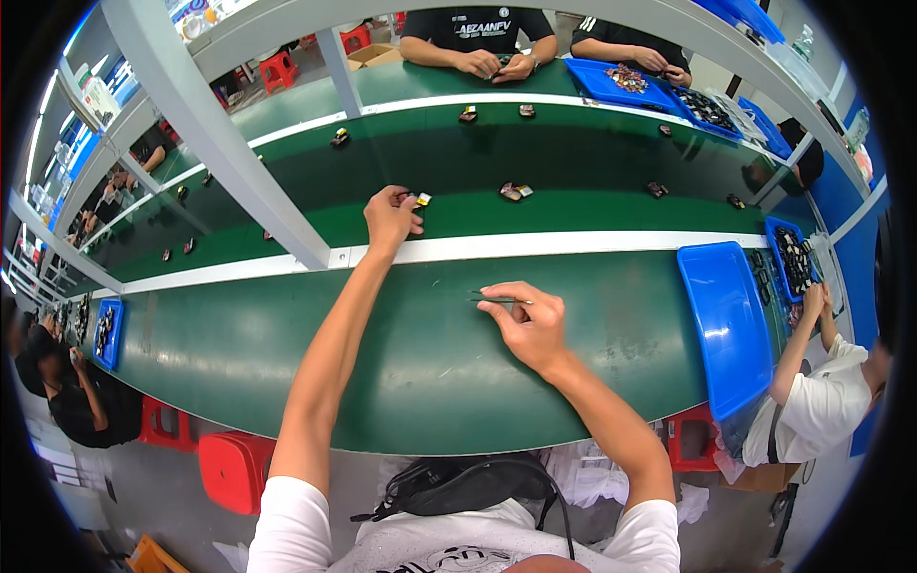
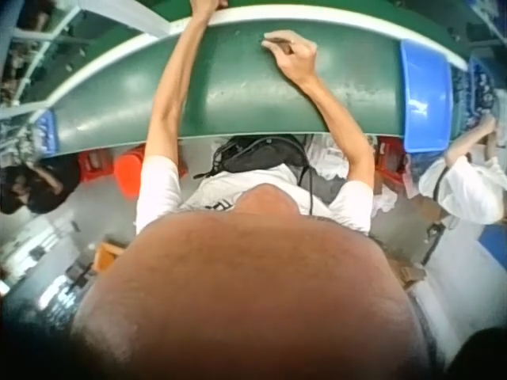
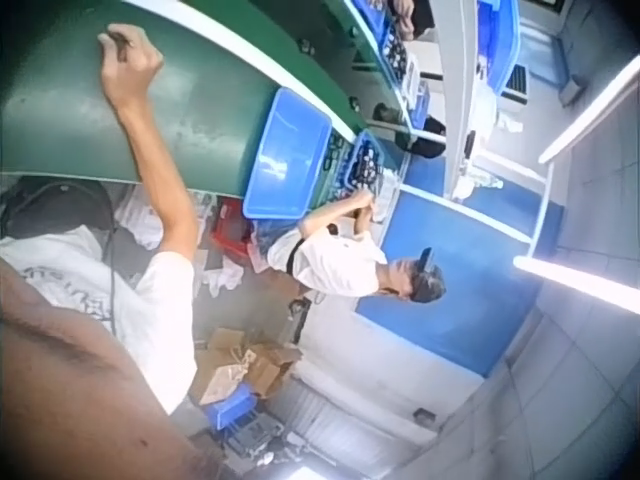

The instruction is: The person is assembling small electronic components on an assembly line.

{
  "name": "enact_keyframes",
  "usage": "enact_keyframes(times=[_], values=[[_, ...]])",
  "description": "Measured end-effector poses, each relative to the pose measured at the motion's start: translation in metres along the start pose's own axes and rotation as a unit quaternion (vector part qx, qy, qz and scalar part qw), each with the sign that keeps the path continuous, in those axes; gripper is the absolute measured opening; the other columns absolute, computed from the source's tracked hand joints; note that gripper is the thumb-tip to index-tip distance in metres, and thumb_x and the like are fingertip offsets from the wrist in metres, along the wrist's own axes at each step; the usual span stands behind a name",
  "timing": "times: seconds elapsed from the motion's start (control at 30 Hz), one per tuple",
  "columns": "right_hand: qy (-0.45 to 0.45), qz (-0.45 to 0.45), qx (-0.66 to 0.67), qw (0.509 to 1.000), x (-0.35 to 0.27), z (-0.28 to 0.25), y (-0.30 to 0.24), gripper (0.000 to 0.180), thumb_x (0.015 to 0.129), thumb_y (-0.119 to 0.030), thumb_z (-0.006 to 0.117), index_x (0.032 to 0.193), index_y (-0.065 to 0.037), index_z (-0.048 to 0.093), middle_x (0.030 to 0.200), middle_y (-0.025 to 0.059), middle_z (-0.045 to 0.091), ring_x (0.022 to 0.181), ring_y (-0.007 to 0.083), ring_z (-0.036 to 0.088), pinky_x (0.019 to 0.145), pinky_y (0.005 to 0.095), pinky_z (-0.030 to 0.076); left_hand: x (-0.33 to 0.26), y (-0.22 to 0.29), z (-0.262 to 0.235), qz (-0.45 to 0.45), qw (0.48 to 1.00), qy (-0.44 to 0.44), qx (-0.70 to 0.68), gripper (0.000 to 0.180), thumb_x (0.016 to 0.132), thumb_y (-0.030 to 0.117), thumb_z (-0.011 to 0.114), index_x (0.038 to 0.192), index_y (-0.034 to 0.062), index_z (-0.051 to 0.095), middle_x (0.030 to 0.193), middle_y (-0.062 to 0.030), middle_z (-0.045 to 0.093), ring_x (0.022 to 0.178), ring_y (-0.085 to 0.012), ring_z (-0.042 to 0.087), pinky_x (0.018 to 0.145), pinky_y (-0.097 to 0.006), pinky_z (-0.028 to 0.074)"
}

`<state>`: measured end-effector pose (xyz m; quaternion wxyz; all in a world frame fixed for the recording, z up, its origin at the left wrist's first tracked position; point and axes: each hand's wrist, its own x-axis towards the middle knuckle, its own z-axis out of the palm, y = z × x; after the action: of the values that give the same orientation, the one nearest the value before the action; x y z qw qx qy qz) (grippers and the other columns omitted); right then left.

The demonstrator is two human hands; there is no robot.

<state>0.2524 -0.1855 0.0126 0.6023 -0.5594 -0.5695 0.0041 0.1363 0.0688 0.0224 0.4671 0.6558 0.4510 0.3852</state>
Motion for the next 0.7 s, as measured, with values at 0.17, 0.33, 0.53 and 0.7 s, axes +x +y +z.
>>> enact_keyframes(times=[0.17, 0.33, 0.53, 0.7], values=[[-0.003, -0.011, -0.020, 1.000, 0.002, -0.005, 0.001, 0.016, 0.076, -0.006, 0.085, 0.088, -0.007, 0.074, 0.082, 0.0033, 0.075, 0.040, 0.0104, 0.044, 0.043, 0.0273, 0.037, 0.012, 0.013, 0.015, 0.150, 0.888, 0.143, 0.411, 0.033, 0.092, 0.020, 0.072, 0.112, -0.0044, 0.060, 0.117, -0.0261, 0.055, 0.094, -0.0437, 0.068, 0.074, -0.048, 0.059], [-0.023, -0.024, -0.024, 0.999, 0.002, -0.008, 0.001, 0.016, 0.076, -0.006, 0.085, 0.087, -0.006, 0.073, 0.083, 0.0037, 0.075, 0.041, 0.0109, 0.046, 0.043, 0.0274, 0.039, 0.032, 0.021, 0.070, 0.259, 0.918, 0.018, 0.299, 0.022, 0.087, 0.015, 0.070, 0.106, 0.0050, 0.072, 0.106, -0.0175, 0.069, 0.096, -0.0367, 0.069, 0.083, -0.048, 0.056], [-0.002, -0.038, -0.007, 0.999, 0.003, -0.002, 0.009, 0.018, 0.074, 0.000, 0.085, 0.087, -0.004, 0.074, 0.088, 0.0044, 0.076, 0.042, 0.0071, 0.040, 0.042, 0.0247, 0.035, 0.060, 0.011, 0.128, 0.146, 0.956, -0.164, 0.194, 0.023, 0.085, 0.020, 0.077, 0.099, 0.0026, 0.074, 0.090, -0.0117, 0.074, 0.069, -0.0205, 0.069, 0.051, -0.033, 0.054], [-0.013, -0.024, -0.026, 0.999, 0.003, -0.007, 0.008, 0.016, 0.075, -0.004, 0.085, 0.086, -0.005, 0.073, 0.082, 0.0048, 0.075, 0.040, 0.0110, 0.046, 0.044, 0.0272, 0.039, 0.065, 0.018, 0.132, 0.102, 0.941, -0.213, 0.241, 0.027, 0.084, 0.022, 0.080, 0.096, -0.0013, 0.072, 0.085, -0.0120, 0.074, 0.065, -0.0189, 0.068, 0.054, -0.033, 0.054]])
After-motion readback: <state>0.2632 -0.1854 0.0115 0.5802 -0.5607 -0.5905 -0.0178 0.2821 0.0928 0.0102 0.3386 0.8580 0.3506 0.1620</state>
